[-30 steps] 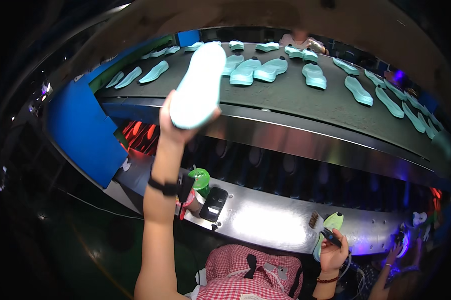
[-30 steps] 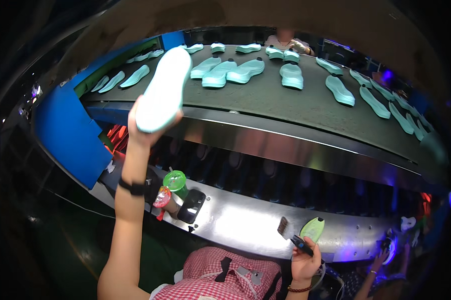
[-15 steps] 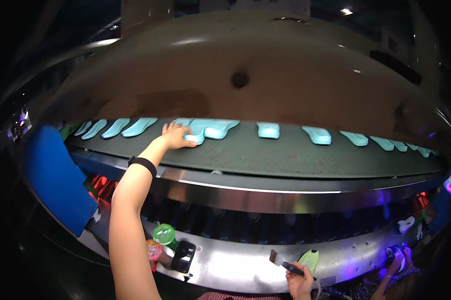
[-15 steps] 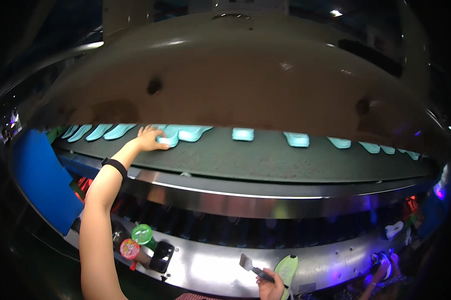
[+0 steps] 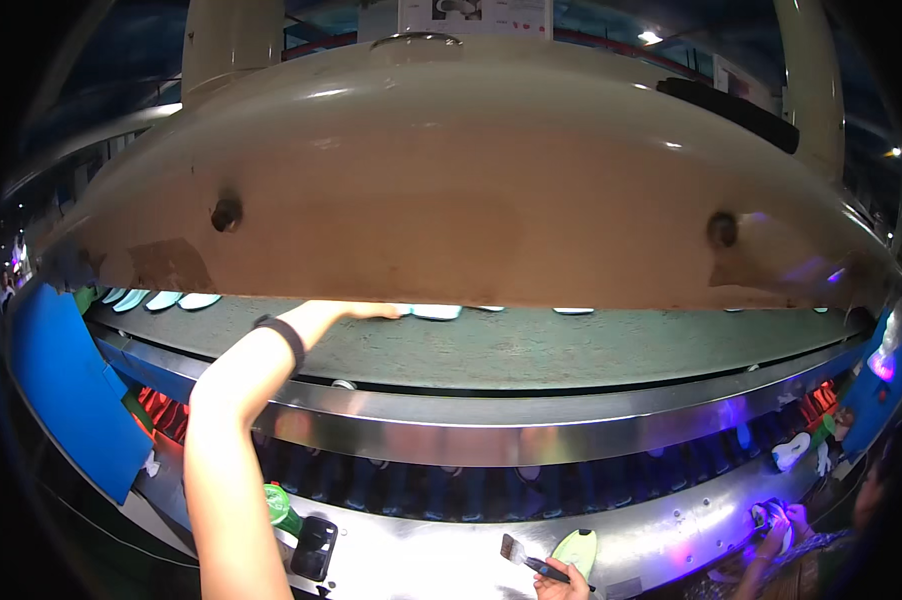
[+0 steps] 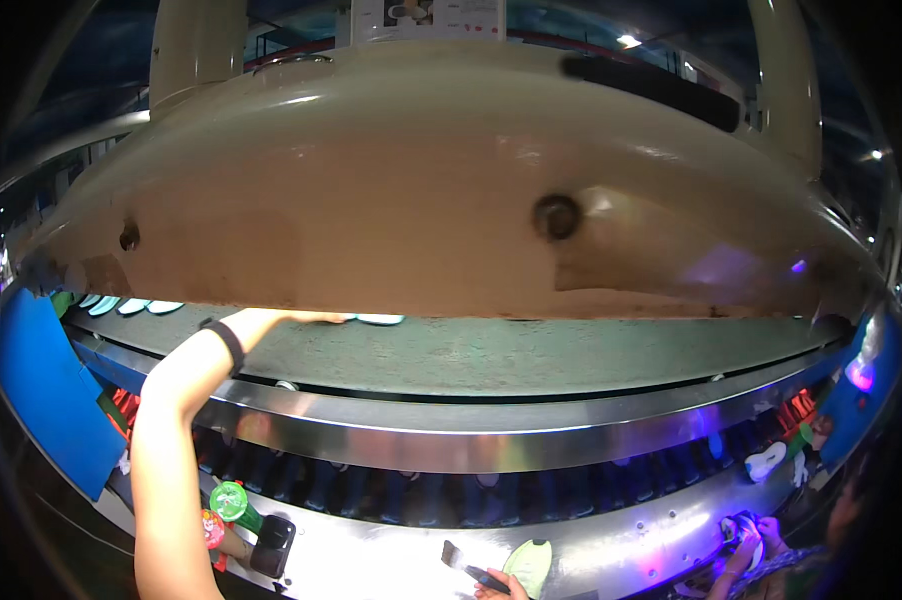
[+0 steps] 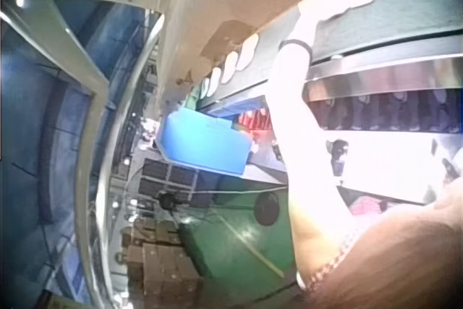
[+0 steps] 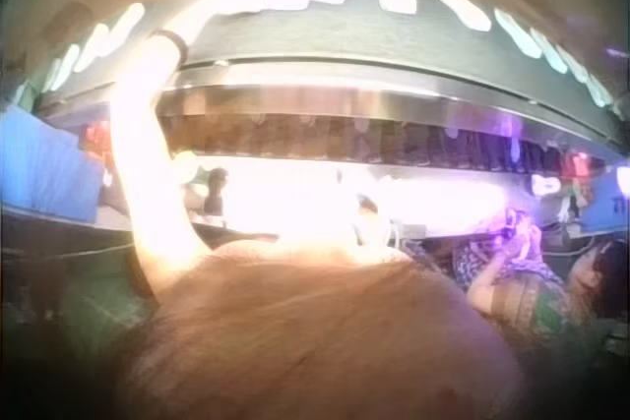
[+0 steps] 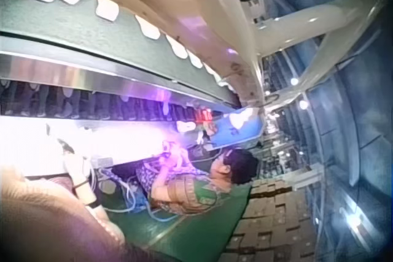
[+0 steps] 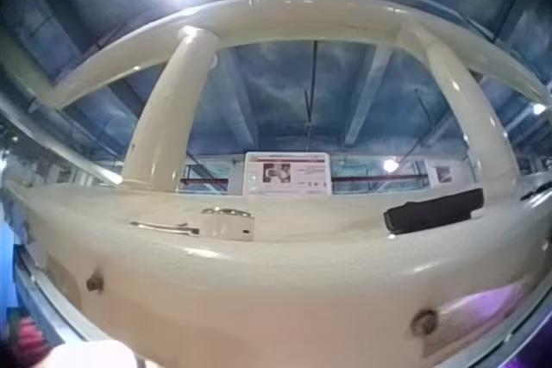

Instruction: Applying adhesive to the interior of a blue shoe sole using a hand-held brush in a factory setting.

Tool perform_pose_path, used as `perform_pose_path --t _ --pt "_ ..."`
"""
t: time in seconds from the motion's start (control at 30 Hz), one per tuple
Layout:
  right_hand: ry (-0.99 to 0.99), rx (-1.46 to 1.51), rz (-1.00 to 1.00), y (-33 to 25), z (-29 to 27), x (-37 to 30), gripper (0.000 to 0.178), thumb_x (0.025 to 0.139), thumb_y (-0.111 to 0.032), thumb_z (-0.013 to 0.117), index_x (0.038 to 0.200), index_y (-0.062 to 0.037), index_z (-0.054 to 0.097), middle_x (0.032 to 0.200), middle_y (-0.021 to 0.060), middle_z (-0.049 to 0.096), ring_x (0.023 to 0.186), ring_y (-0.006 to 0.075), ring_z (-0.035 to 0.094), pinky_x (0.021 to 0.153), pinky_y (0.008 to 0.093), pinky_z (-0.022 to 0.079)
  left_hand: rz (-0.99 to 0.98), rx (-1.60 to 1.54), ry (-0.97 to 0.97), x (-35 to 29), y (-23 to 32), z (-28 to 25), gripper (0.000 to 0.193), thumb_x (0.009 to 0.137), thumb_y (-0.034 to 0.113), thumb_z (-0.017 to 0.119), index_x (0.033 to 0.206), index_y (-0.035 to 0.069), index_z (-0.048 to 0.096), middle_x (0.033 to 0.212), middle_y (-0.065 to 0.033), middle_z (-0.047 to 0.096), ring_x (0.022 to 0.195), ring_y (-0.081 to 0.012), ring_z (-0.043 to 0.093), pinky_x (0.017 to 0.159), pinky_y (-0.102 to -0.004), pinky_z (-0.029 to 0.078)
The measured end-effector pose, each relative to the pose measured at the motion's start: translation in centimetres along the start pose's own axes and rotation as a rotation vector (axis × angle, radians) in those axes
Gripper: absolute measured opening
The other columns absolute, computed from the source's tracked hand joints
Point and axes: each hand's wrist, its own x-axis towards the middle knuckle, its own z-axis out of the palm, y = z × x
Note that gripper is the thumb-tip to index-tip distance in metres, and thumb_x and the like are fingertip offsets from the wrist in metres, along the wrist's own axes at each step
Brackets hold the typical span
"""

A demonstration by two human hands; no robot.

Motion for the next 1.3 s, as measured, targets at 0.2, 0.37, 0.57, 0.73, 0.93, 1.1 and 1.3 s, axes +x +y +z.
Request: perform_pose_path --t 0.2,0.37,0.57,0.73,0.93,1.1,1.3 --pt "0.016 -0.017 -0.091 -0.8 -1.6 -1.1 0.022 0.088 -0.012 0.052 0.101 0.0040 0.060 0.099 0.0173 0.063 0.080 0.0270 0.060 0.072 0.0341 0.050 0.192 -0.267 -0.054 4.6 10.5 1.6 0.057 0.070 0.044 0.072 0.111 0.007 0.058 0.120 -0.0162 0.055 0.116 -0.0289 0.048 0.096 -0.0390 0.039" --pt "0.036 -0.043 -0.156 -1.6 -2.3 -2.1 0.019 0.083 -0.001 0.055 0.101 0.0036 0.060 0.097 0.0149 0.063 0.081 0.0249 0.060 0.074 0.0338 0.049 0.200 -0.023 0.175 1.4 11.1 1.5 0.038 0.078 0.035 0.062 0.103 0.006 0.063 0.103 -0.0206 0.062 0.098 -0.0346 0.059 0.084 -0.0423 0.046" --pt "0.080 -0.167 -0.151 -3.1 -2.7 -2.7 0.021 0.079 0.004 0.062 0.100 0.0040 0.060 0.095 0.0119 0.063 0.085 0.0172 0.060 0.077 0.0261 0.047 0.235 -0.258 0.438 -13.2 8.9 0.6 0.025 0.079 0.024 0.065 0.075 0.000 0.061 0.090 -0.0177 0.063 0.094 -0.0300 0.057 0.081 -0.0386 0.043" --pt "0.072 -0.192 -0.190 -2.6 -1.5 -3.2 0.021 0.080 0.002 0.062 0.101 0.0036 0.060 0.098 0.0130 0.064 0.086 0.0164 0.060 0.079 0.0261 0.047 -0.051 -1.770 0.739 -23.7 8.8 9.4 0.041 0.083 0.011 0.053 0.122 0.001 0.044 0.109 -0.0092 0.051 0.096 -0.0184 0.056 0.087 -0.0307 0.046" --pt "0.054 -0.170 -0.140 -1.6 -0.1 -3.4 0.021 0.079 0.004 0.062 0.100 0.0067 0.060 0.097 0.0126 0.063 0.090 0.0169 0.060 0.085 0.0262 0.046 0.300 -2.357 -0.200 -31.1 8.5 19.6 0.089 0.077 0.055 0.060 0.136 -0.003 0.028 0.126 -0.0248 0.048 0.112 -0.0381 0.052 0.097 -0.0547 0.040" --pt "-0.071 -0.331 -0.127 0.2 2.3 -3.3 0.021 0.078 0.003 0.063 0.099 0.0062 0.062 0.097 0.0150 0.064 0.091 0.0198 0.061 0.087 0.0295 0.046 -0.118 -2.473 -0.778 -33.7 13.6 29.3 0.068 0.078 0.026 0.063 0.133 -0.003 0.036 0.130 -0.0226 0.046 0.114 -0.0334 0.052 0.102 -0.0466 0.038" --pt "-0.324 -0.557 -0.002 2.9 6.5 -3.2 0.024 0.077 -0.003 0.069 0.100 0.0038 0.065 0.092 0.0099 0.068 0.084 0.0133 0.062 0.079 0.0242 0.048 -0.061 -2.857 -0.554 -33.9 17.5 30.8 0.096 0.077 0.080 0.020 0.139 0.007 0.031 0.131 -0.0227 0.044 0.120 -0.0387 0.044 0.103 -0.0540 0.031"
